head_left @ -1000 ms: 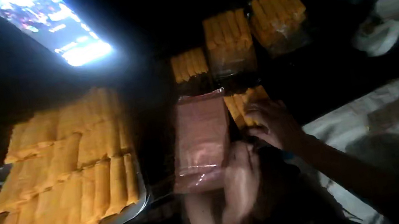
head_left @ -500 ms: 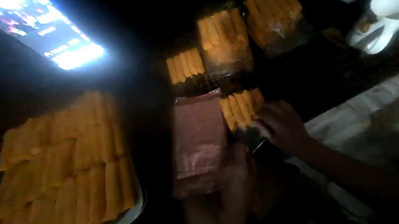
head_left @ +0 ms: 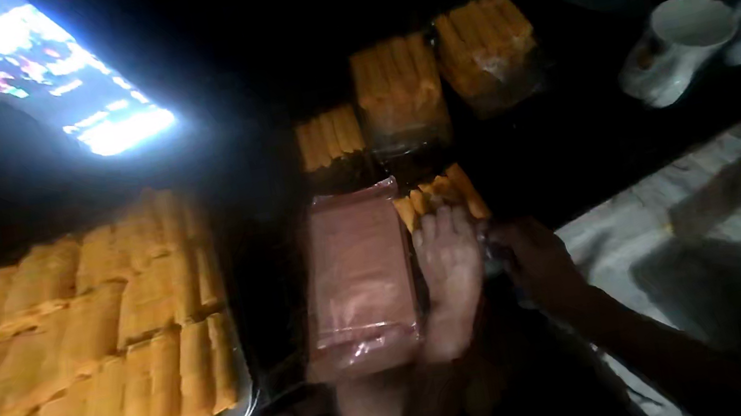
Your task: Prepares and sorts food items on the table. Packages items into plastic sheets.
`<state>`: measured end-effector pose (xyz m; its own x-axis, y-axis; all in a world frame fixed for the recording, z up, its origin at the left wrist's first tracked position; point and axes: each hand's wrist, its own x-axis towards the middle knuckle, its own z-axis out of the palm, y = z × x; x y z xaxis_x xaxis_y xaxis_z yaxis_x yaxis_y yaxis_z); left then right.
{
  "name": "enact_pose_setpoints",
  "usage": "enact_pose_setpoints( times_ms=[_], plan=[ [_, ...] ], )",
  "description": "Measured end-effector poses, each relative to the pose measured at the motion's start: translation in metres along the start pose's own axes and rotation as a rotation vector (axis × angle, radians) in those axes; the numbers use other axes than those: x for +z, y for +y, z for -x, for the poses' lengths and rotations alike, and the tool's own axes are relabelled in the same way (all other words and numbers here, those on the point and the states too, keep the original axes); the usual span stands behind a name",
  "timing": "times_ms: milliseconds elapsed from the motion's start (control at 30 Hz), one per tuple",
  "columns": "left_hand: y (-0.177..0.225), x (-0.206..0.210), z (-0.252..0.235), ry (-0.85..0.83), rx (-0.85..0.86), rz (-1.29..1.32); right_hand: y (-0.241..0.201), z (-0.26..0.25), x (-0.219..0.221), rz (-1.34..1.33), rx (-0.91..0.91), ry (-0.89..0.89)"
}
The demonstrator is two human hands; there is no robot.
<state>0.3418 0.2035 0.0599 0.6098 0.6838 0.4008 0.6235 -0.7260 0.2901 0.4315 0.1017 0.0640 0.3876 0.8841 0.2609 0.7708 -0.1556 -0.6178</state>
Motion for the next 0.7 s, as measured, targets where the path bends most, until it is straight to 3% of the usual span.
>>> enact_pose_setpoints(
  times_ms=[100,200,300,433,500,600,700],
  plan=[
    [-0.005,-0.003,-0.001,-0.028,-0.011,0.027,-0.004,-0.001,-0.006,-0.014,0.031,-0.048],
    [-0.007,-0.017,0.013,-0.019,-0.002,-0.009,0.003,-0.004,-0.002,0.056,-0.005,0.027],
    [-0.004,-0.034,0.034,-0.088,-0.127,-0.053,0.014,-0.006,0.005,0.107,-0.028,0.079],
    [-0.001,-0.057,0.051,-0.252,-0.299,0.049,0.013,-0.009,-0.004,-0.008,0.027,0.018],
    [-0.005,-0.075,0.050,-0.238,-0.290,0.193,0.005,-0.013,-0.016,-0.135,0.025,0.003],
    [-0.020,-0.110,0.035,-0.070,-0.157,0.388,-0.010,-0.027,-0.036,-0.317,-0.113,0.086],
    [-0.036,-0.146,0.009,0.044,-0.108,0.427,-0.035,-0.055,-0.054,-0.470,-0.244,0.054]
  ],
)
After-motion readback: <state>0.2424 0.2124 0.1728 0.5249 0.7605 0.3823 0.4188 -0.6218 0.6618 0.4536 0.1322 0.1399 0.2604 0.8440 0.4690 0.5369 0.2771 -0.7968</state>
